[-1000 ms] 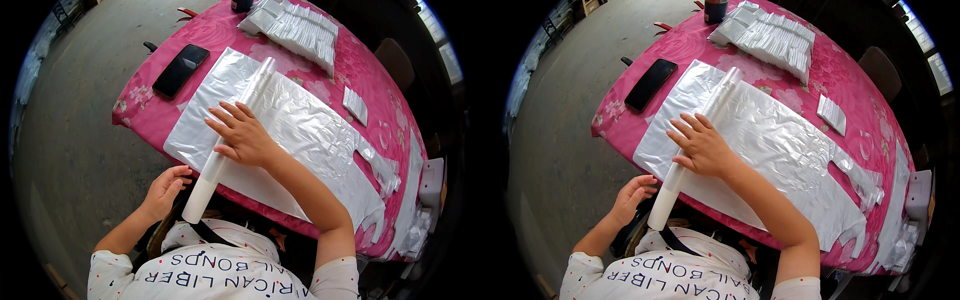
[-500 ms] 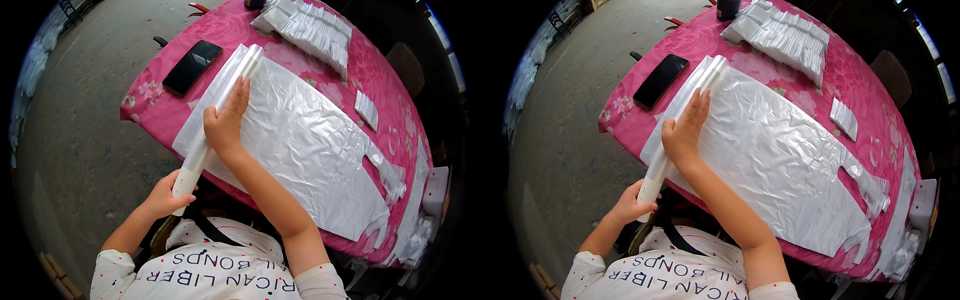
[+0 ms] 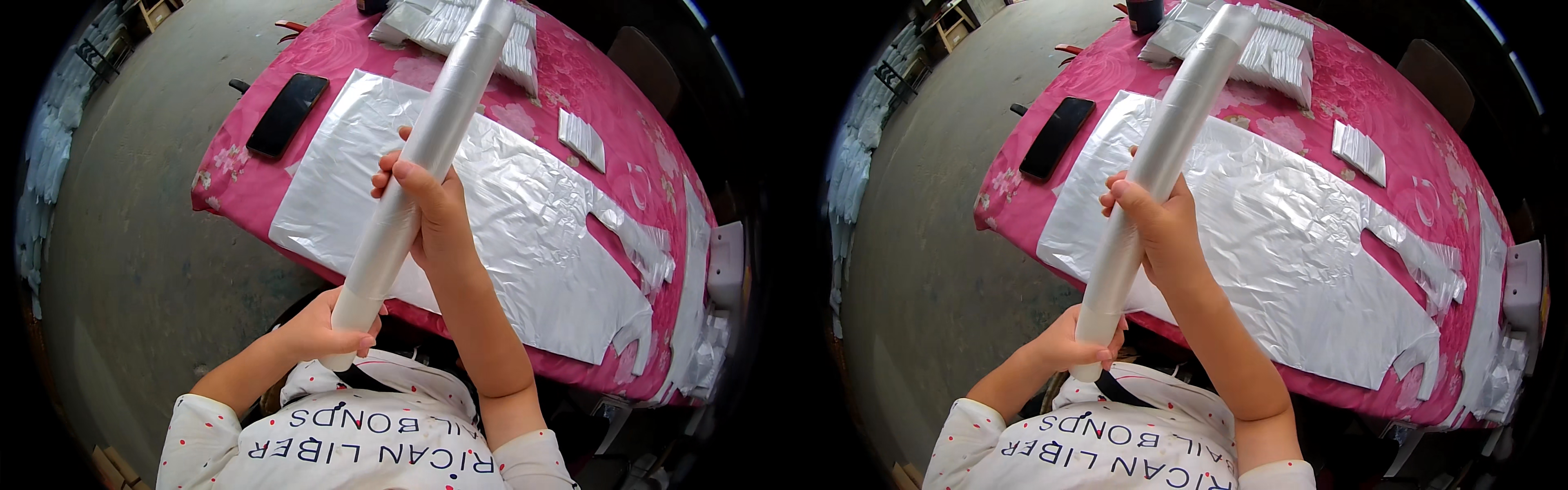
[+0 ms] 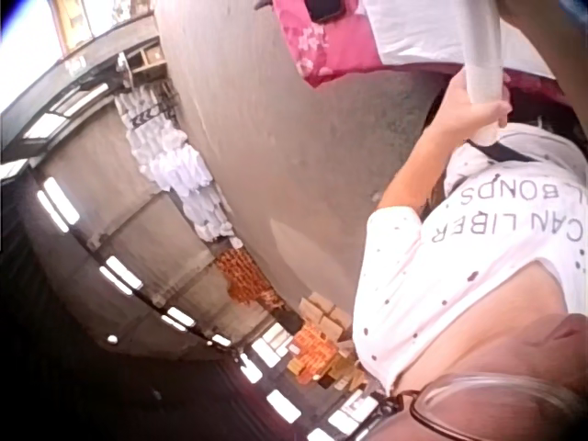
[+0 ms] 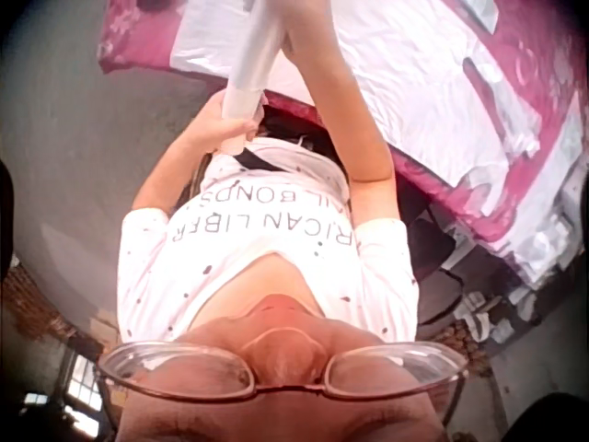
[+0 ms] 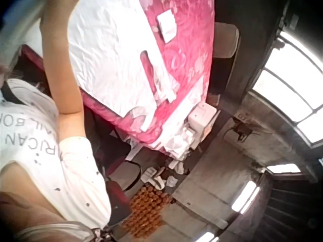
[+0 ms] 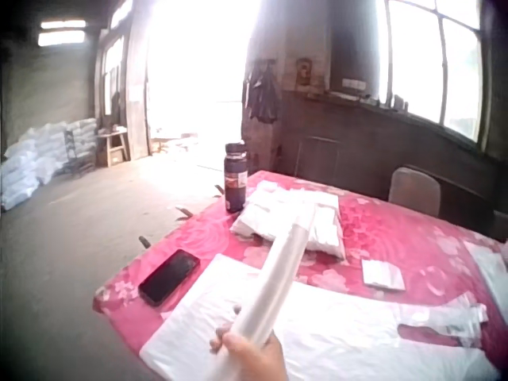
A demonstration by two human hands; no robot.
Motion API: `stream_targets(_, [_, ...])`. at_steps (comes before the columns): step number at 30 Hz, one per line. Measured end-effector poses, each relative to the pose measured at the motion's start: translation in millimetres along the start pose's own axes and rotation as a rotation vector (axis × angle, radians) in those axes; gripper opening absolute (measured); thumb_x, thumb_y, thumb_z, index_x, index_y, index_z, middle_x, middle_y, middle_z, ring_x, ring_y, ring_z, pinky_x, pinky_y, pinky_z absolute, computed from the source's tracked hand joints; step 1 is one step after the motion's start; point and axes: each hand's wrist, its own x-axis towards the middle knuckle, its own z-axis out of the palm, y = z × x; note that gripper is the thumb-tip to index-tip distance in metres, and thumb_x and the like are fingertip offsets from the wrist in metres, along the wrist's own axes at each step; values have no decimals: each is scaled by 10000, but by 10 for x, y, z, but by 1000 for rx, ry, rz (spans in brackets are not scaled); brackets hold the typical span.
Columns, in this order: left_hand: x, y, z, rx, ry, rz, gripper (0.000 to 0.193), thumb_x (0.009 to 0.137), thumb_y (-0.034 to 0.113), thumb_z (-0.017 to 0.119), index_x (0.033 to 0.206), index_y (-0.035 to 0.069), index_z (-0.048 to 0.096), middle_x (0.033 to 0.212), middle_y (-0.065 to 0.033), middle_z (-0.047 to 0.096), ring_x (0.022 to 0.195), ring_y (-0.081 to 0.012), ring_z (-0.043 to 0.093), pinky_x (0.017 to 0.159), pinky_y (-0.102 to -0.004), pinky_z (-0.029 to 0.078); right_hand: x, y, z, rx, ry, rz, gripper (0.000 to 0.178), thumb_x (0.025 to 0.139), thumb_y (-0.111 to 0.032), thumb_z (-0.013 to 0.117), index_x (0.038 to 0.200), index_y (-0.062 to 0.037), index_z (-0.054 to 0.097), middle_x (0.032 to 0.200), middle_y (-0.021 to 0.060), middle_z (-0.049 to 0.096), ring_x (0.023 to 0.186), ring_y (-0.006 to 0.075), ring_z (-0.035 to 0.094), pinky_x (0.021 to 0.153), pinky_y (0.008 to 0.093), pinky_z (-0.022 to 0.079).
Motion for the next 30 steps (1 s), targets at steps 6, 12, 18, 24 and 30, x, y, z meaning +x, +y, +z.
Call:
stream_targets(6, [105, -36, 206, -89, 197, -9, 385, 860, 307, 581, 1098, 25, 473, 861, -79, 581, 724, -143, 586, 667, -301, 490, -153, -78, -115, -20, -4, 23, 655, 737, -199, 693, 1229, 49, 339, 863, 87, 571, 788, 165, 591, 714, 314, 497])
stream_targets(12, [230, 4, 222, 206, 240, -8, 357, 815, 264, 638, 1048, 31, 501, 788, -47, 563, 621, -119, 565, 586, -266, 475, -216, -36, -117, -233, 29, -63, 676, 735, -228, 721, 1225, 52, 349, 877, 98, 579, 773, 173, 601, 704, 311, 496])
stream_targets(18, [212, 88, 263, -46, 11, -60, 377, 730, 196, 703, 1010, 29, 512, 773, -34, 565, 605, -116, 560, 572, -272, 465, -276, -165, -126, -22, -8, 7, 661, 746, -226, 694, 1227, 45, 330, 854, 90, 563, 773, 161, 587, 706, 312, 501])
stream_targets(24, [158, 129, 310, 27, 113, -133, 425, 674, 201, 722, 1000, 9, 527, 686, -44, 536, 609, -120, 535, 589, -272, 444, -227, -155, -237, 6, 95, 13, 664, 744, -221, 670, 1224, 44, 296, 841, 87, 542, 756, 152, 572, 694, 301, 513])
stream_targets(30, [149, 98, 296, -161, -13, -157, 441, 662, 246, 748, 981, 35, 529, 684, -46, 535, 593, -124, 527, 570, -269, 441, -301, -100, -237, 57, 65, 40, 658, 751, -218, 657, 1225, 38, 278, 834, 84, 531, 744, 149, 568, 690, 296, 513])
